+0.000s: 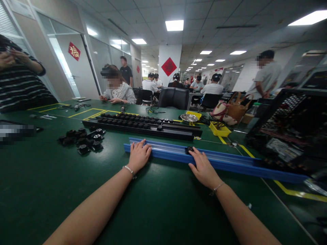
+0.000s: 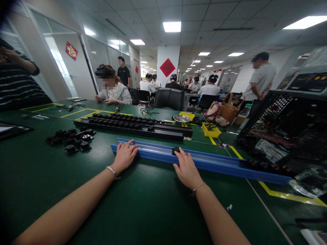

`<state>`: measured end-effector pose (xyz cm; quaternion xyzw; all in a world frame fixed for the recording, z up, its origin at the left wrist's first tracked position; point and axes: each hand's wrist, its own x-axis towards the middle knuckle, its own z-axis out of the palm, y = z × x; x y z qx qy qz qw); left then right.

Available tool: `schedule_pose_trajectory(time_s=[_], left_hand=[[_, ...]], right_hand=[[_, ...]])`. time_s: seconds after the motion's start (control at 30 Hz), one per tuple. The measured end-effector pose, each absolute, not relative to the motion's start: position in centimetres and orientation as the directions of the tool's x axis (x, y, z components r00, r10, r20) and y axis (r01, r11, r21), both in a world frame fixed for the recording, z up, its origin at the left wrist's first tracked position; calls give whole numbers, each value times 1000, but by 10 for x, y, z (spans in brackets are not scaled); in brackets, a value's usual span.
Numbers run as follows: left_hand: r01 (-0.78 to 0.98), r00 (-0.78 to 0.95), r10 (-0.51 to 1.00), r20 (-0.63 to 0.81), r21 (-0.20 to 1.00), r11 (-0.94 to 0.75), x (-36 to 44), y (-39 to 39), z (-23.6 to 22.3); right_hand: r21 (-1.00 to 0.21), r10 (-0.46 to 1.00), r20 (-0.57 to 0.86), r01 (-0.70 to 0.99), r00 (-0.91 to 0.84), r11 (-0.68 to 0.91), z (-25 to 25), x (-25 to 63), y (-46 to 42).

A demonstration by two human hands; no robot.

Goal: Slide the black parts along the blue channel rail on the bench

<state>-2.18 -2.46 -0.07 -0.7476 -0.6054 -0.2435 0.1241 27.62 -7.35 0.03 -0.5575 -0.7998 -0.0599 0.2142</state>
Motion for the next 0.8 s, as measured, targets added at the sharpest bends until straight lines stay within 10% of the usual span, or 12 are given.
schedule_pose_trajectory(time_s=[0.8], left_hand=[[971,169,864,474,68,-227,-21,-26,2]], right_hand=[[-122,850,444,921,-284,371,-1,266,-71]])
